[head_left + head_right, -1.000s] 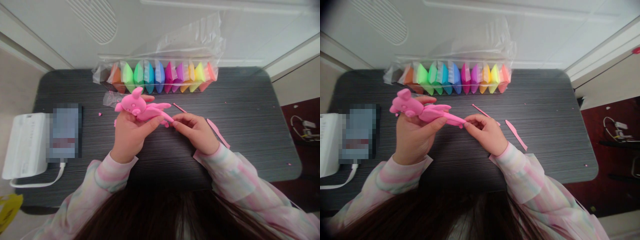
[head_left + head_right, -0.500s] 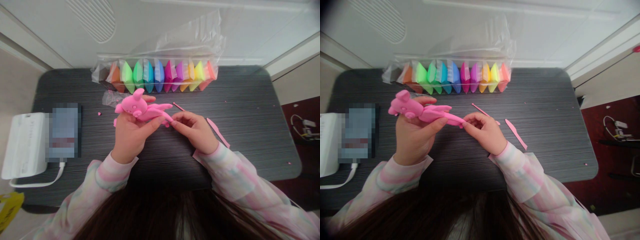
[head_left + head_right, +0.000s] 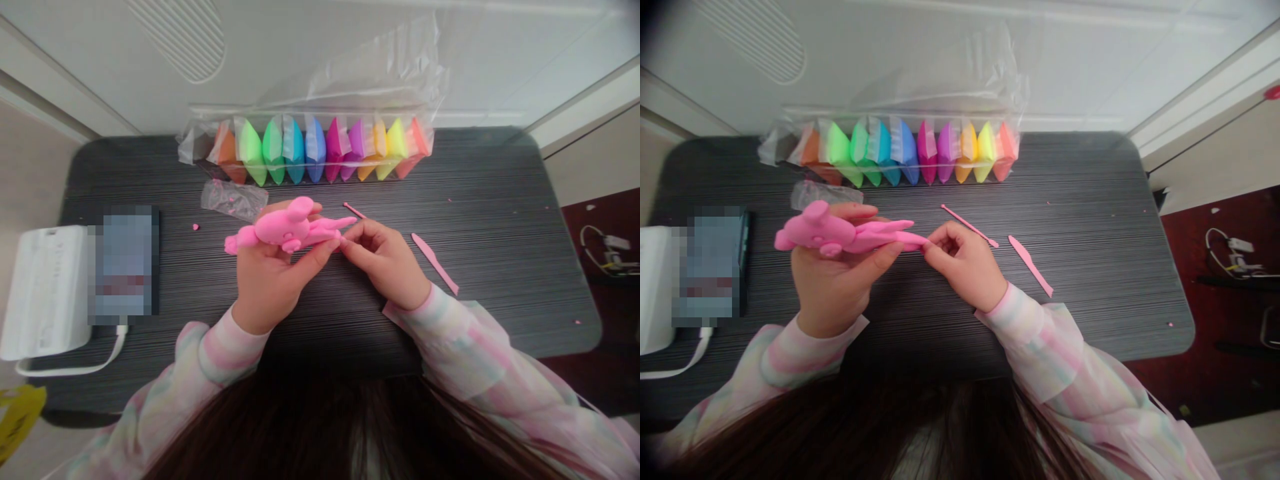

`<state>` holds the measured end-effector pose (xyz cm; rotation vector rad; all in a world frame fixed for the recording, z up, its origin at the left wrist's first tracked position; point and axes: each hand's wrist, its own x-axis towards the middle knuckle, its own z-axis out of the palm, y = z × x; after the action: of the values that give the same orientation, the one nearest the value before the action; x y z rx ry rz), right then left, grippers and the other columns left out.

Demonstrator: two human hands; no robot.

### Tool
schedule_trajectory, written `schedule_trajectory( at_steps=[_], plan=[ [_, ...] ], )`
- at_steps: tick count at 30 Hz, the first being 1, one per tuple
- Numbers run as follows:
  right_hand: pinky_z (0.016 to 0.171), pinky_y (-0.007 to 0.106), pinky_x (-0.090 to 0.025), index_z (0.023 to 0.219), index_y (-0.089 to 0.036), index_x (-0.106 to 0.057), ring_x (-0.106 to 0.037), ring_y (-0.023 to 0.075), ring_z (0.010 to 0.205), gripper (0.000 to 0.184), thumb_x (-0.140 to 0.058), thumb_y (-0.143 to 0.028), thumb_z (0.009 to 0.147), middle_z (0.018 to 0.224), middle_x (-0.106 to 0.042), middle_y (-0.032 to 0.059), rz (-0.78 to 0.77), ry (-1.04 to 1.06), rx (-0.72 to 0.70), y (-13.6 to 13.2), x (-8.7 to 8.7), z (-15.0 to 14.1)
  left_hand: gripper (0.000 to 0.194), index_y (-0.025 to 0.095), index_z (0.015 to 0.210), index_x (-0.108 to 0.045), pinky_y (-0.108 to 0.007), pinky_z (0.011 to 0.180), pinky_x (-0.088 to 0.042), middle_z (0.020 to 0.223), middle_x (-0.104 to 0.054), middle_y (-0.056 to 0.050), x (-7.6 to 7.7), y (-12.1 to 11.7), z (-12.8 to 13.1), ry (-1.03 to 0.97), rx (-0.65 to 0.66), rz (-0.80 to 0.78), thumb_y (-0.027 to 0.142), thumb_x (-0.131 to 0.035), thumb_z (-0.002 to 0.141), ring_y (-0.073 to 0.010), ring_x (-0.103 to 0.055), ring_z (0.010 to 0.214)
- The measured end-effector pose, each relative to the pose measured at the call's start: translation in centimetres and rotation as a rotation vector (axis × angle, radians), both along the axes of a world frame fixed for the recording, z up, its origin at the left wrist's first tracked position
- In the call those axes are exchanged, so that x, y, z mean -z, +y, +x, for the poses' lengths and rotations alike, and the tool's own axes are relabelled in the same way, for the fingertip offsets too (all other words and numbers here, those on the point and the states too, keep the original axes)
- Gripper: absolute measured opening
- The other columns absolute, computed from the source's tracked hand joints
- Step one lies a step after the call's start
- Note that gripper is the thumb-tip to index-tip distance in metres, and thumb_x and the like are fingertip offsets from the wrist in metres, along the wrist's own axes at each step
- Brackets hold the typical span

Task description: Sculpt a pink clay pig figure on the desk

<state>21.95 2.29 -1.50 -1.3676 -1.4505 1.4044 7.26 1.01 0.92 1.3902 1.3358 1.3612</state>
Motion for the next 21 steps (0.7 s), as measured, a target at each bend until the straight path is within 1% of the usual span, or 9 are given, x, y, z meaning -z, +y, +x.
schedule_trajectory(
  at_steps=[3,5,7,9,11,13,15,18,21],
  plan=[
    [0.050,0.022,-0.033,0.064,-0.017,-0.052,-0.044,0.0071,0.052,0.011,-0.057,-0.024,0.071,0.057,-0.052,-0.0048,-0.026,0.007,0.017,0.0,0.0,0.0,0.020,0.024,0.080,-0.060,-0.034,0.083,-0.052,0.091,-0.062,0.001,0.0,0.0,0.0,-0.007,-0.012,0.000,0.014,-0.068,0.065,-0.0177,-0.062,0.087],
    [0.052,0.023,-0.036,0.066,-0.017,-0.053,-0.047,0.0074,0.054,0.010,-0.058,-0.024,0.070,0.060,-0.054,-0.0038,-0.040,0.038,0.021,0.1,0.0,0.0,0.021,0.023,0.081,-0.061,-0.034,0.082,-0.052,0.092,-0.062,0.001,0.1,0.0,0.0,-0.007,-0.021,-0.007,0.014,-0.069,0.065,-0.0179,-0.062,0.086],
    [0.055,0.023,-0.039,0.073,-0.016,-0.056,-0.050,0.0081,0.058,0.009,-0.058,-0.024,0.071,0.064,-0.057,-0.0027,-0.055,0.071,0.013,0.2,-0.1,0.0,0.022,0.024,0.082,-0.061,-0.035,0.083,-0.051,0.092,-0.062,0.001,0.3,0.1,-0.2,0.001,-0.027,0.007,0.015,-0.070,0.064,-0.0186,-0.062,0.087],
    [0.058,0.024,-0.041,0.083,-0.017,-0.058,-0.052,0.0086,0.061,0.013,-0.057,-0.024,0.072,0.069,-0.060,-0.0022,-0.060,0.083,0.021,0.3,0.0,0.2,0.025,0.025,0.085,-0.061,-0.037,0.085,-0.049,0.090,-0.063,0.001,0.6,0.2,-0.5,0.006,-0.040,0.025,0.016,-0.071,0.063,-0.0194,-0.062,0.087],
    [0.058,0.024,-0.042,0.086,-0.018,-0.059,-0.053,0.0087,0.062,0.015,-0.055,-0.023,0.073,0.071,-0.061,-0.0023,-0.051,0.074,0.043,0.4,0.0,0.3,0.025,0.026,0.085,-0.061,-0.037,0.086,-0.048,0.089,-0.063,0.002,0.9,0.3,-0.7,0.013,-0.045,0.038,0.016,-0.071,0.064,-0.0195,-0.062,0.087],
    [0.059,0.024,-0.043,0.082,-0.018,-0.060,-0.054,0.0089,0.063,0.011,-0.055,-0.024,0.073,0.071,-0.062,-0.0022,-0.032,0.055,0.043,0.4,-0.1,0.4,0.024,0.026,0.084,-0.061,-0.037,0.086,-0.048,0.089,-0.063,0.003,1.0,0.4,-0.8,0.016,-0.044,0.046,0.016,-0.070,0.064,-0.0187,-0.062,0.087],
    [0.060,0.024,-0.043,0.077,-0.018,-0.060,-0.055,0.0094,0.064,0.009,-0.056,-0.025,0.073,0.072,-0.063,-0.0019,-0.018,0.025,0.002,0.4,-0.2,0.4,0.025,0.026,0.085,-0.061,-0.036,0.085,-0.049,0.089,-0.063,0.003,0.9,0.4,-0.8,0.007,-0.040,0.047,0.016,-0.070,0.064,-0.0180,-0.062,0.086],
    [0.058,0.023,-0.042,0.073,-0.018,-0.060,-0.054,0.0090,0.062,0.011,-0.056,-0.028,0.074,0.069,-0.062,-0.0021,0.014,-0.016,-0.051,0.3,-0.2,0.4,0.025,0.025,0.085,-0.061,-0.036,0.084,-0.049,0.089,-0.062,0.002,0.7,0.4,-0.7,0.006,-0.039,0.032,0.016,-0.070,0.064,-0.0184,-0.061,0.087],
    [0.054,0.022,-0.039,0.070,-0.017,-0.058,-0.051,0.0078,0.057,0.014,-0.056,-0.030,0.075,0.063,-0.059,-0.0029,0.022,-0.033,-0.049,0.3,-0.1,0.4,0.024,0.024,0.083,-0.061,-0.035,0.085,-0.049,0.090,-0.062,0.001,0.4,0.4,-0.6,0.044,-0.030,0.039,0.015,-0.071,0.063,-0.0190,-0.061,0.089]
  ],
)
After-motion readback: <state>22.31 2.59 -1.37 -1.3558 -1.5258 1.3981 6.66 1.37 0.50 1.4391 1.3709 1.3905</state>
